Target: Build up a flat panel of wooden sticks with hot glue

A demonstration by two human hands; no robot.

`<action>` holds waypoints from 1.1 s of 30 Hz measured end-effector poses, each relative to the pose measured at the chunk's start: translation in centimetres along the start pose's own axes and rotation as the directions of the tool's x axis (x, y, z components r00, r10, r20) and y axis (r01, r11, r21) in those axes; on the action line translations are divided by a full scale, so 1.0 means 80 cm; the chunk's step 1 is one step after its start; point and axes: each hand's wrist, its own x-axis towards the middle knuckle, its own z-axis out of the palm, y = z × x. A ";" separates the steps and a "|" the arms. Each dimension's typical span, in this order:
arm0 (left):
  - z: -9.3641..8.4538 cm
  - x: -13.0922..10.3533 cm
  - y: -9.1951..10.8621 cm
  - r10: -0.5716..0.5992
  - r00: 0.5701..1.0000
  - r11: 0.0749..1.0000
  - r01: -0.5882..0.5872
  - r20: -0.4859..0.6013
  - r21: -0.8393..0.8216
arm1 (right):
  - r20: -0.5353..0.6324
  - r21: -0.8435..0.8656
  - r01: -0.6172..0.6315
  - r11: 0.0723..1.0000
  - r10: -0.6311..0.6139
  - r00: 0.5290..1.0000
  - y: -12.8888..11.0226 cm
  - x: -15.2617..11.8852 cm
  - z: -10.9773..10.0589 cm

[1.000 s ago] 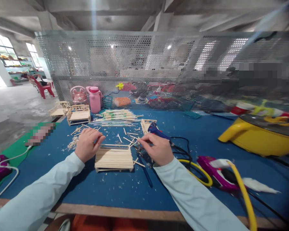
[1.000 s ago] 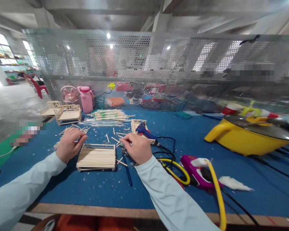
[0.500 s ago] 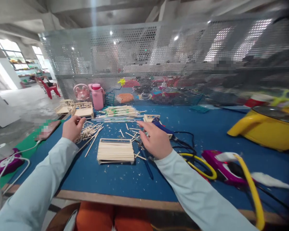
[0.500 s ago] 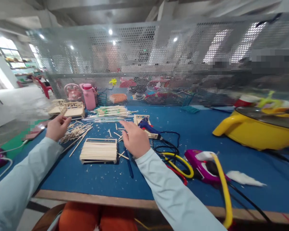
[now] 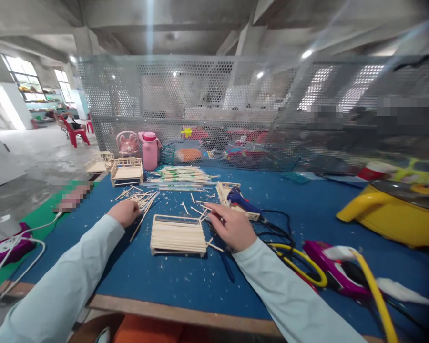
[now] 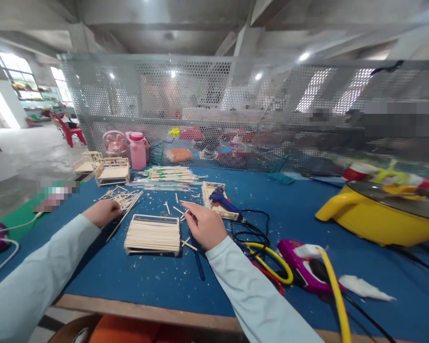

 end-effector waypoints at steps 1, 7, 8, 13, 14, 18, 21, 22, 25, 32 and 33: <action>-0.006 -0.002 0.002 -0.001 0.999 1.000 0.001 -0.046 -0.002 | -0.018 -0.005 -0.007 1.000 0.007 1.000 -0.001 0.001 -0.001; -0.021 -0.023 0.050 0.205 0.941 0.979 -0.200 -0.268 0.046 | -0.315 -0.205 0.086 0.975 -0.149 0.937 -0.033 0.006 -0.008; -0.017 -0.026 0.063 0.289 0.921 0.957 -0.281 -0.261 0.067 | -0.294 -0.231 0.123 0.965 -0.190 0.937 -0.039 0.006 -0.008; 0.002 -0.024 0.096 0.665 0.680 0.747 -0.614 -0.310 0.255 | -0.018 -0.009 0.137 0.991 -0.137 0.990 -0.038 0.005 0.000; 0.002 -0.021 0.094 0.676 0.660 0.736 -0.628 -0.328 0.252 | 0.004 0.028 0.109 0.994 -0.110 0.994 -0.032 0.004 0.001; -0.007 -0.006 0.061 0.456 0.711 0.852 -0.522 -0.535 0.034 | 0.046 0.105 -0.030 0.994 0.025 0.999 -0.011 0.001 0.001; -0.010 -0.003 0.038 0.036 0.912 0.924 -0.187 -0.409 -0.335 | 0.115 0.180 -0.145 0.973 0.126 0.985 -0.006 0.000 0.005; -0.007 -0.005 0.034 -0.027 0.959 0.908 -0.095 -0.284 -0.408 | 0.137 0.200 -0.179 0.963 0.154 0.979 -0.007 -0.001 0.007; 0.004 -0.011 0.034 -0.010 1.000 0.891 0.007 -0.005 -0.455 | 0.191 0.231 -0.247 0.941 0.205 0.960 -0.014 -0.002 0.010; 0.015 -0.016 0.042 -0.099 0.970 0.733 0.222 0.222 -0.643 | 0.302 0.248 -0.240 0.939 0.161 0.940 -0.013 0.001 0.001; 0.016 -0.015 0.042 -0.100 0.962 0.708 0.248 0.254 -0.662 | 0.319 0.255 -0.236 0.938 0.149 0.936 -0.010 0.000 0.001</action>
